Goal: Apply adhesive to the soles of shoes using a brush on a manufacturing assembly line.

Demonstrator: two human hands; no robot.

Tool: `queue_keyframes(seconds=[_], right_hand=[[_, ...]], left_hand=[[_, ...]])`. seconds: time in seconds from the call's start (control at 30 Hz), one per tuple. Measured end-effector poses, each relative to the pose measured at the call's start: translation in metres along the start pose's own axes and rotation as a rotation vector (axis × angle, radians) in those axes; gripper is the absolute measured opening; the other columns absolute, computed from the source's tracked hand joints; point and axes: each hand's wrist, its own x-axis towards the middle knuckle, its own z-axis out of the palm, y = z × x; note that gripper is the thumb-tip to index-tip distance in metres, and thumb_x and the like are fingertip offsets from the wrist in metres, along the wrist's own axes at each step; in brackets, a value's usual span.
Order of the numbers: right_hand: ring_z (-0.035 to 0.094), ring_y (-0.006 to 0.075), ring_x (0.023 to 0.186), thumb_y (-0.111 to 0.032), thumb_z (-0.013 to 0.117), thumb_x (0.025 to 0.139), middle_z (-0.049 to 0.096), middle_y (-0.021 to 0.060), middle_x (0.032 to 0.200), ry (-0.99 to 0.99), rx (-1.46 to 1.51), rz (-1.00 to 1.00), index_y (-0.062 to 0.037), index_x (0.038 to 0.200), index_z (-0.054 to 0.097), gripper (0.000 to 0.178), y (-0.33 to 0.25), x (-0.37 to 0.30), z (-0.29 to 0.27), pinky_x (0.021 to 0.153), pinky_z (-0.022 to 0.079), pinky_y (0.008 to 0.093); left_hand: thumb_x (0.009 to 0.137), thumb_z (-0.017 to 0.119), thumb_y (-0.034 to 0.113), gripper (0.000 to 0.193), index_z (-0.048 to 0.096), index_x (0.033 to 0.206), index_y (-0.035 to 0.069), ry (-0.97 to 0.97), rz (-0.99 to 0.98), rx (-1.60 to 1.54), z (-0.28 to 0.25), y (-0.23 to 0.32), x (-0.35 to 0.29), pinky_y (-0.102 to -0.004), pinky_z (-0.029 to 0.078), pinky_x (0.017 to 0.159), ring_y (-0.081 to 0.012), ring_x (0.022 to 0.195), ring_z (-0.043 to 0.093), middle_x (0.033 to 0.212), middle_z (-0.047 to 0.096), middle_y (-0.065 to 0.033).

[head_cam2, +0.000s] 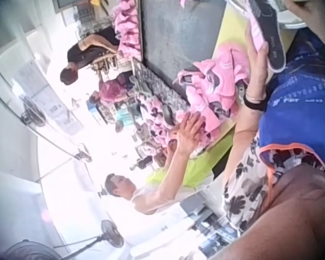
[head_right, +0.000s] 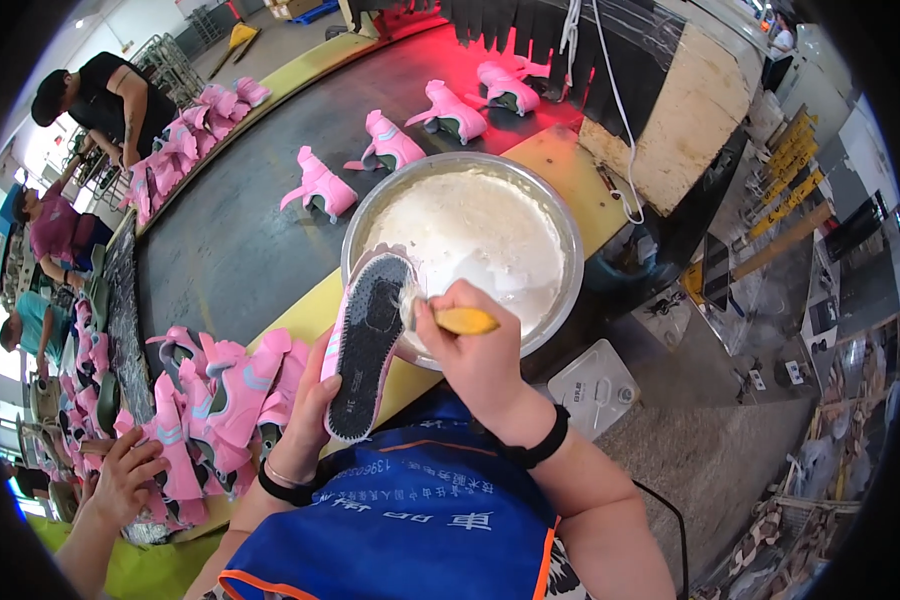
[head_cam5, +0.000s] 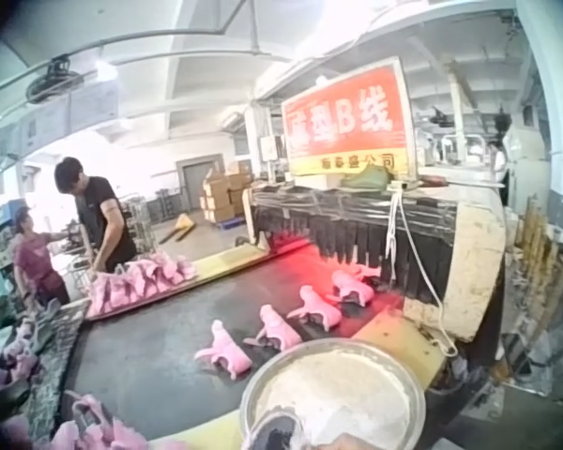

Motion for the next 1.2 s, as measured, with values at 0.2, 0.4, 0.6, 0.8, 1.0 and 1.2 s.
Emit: queue_keyframes(seconds=[0.2,0.4,0.6,0.8,1.0,1.2], right_hand=[[0.051,0.0102,0.056,-0.009,0.073,0.090,0.058,0.0054,0.063,-0.056,-0.005,0.027,-0.0010,0.080,0.060,0.019,-0.017,-0.013,-0.001,0.054,0.043,0.0278],[0.058,0.0184,0.051,-0.011,0.073,0.088,0.059,0.0083,0.061,-0.115,-0.100,-0.040,-0.0017,0.077,0.058,0.021,-0.020,0.011,0.000,0.052,0.044,0.0306],[0.065,0.0229,0.057,-0.012,0.072,0.088,0.063,0.0112,0.064,0.002,-0.169,-0.055,-0.0014,0.079,0.058,0.020,-0.005,0.051,-0.001,0.055,0.048,0.0331],[0.065,0.0171,0.064,-0.010,0.074,0.091,0.066,0.0096,0.075,0.080,-0.032,-0.128,-0.0010,0.088,0.064,0.014,-0.008,0.064,-0.004,0.058,0.050,0.0310],[0.066,0.0225,0.082,-0.005,0.085,0.077,0.068,0.0083,0.089,-0.188,0.035,-0.505,-0.0034,0.095,0.074,0.021,-0.032,0.060,-0.012,0.073,0.052,0.0317],[0.066,0.0248,0.082,-0.007,0.083,0.077,0.068,0.0086,0.087,-0.402,0.039,-0.455,-0.0057,0.091,0.074,0.016,-0.027,0.065,-0.006,0.075,0.052,0.0341]], left_hand=[[0.091,0.065,0.043,0.087,0.025,0.156,0.000,0.019,-0.018,-0.049,-0.006,0.003,-0.003,-0.0380,0.049,0.105,-0.0271,0.131,0.055,0.146,0.049,-0.0212],[0.088,0.064,0.045,0.092,0.022,0.157,0.001,0.018,0.029,0.045,-0.007,0.006,-0.001,-0.0383,0.052,0.100,-0.0279,0.125,0.060,0.145,0.049,-0.0224],[0.091,0.068,0.045,0.089,0.027,0.157,0.001,-0.058,0.109,0.213,-0.010,0.026,-0.016,-0.0396,0.040,0.113,-0.0262,0.136,0.050,0.147,0.048,-0.0202],[0.091,0.066,0.042,0.087,0.027,0.156,-0.001,-0.081,-0.072,-0.058,-0.007,0.044,-0.026,-0.0404,0.041,0.112,-0.0269,0.135,0.051,0.148,0.048,-0.0196],[0.092,0.057,0.038,0.082,0.026,0.156,-0.002,-0.003,-0.319,-0.304,-0.005,0.062,-0.034,-0.0339,0.039,0.115,-0.0250,0.135,0.052,0.152,0.045,-0.0193],[0.094,0.054,0.035,0.078,0.027,0.156,-0.003,-0.027,-0.352,-0.309,-0.008,0.058,-0.036,-0.0309,0.032,0.119,-0.0226,0.142,0.045,0.155,0.043,-0.0175]])
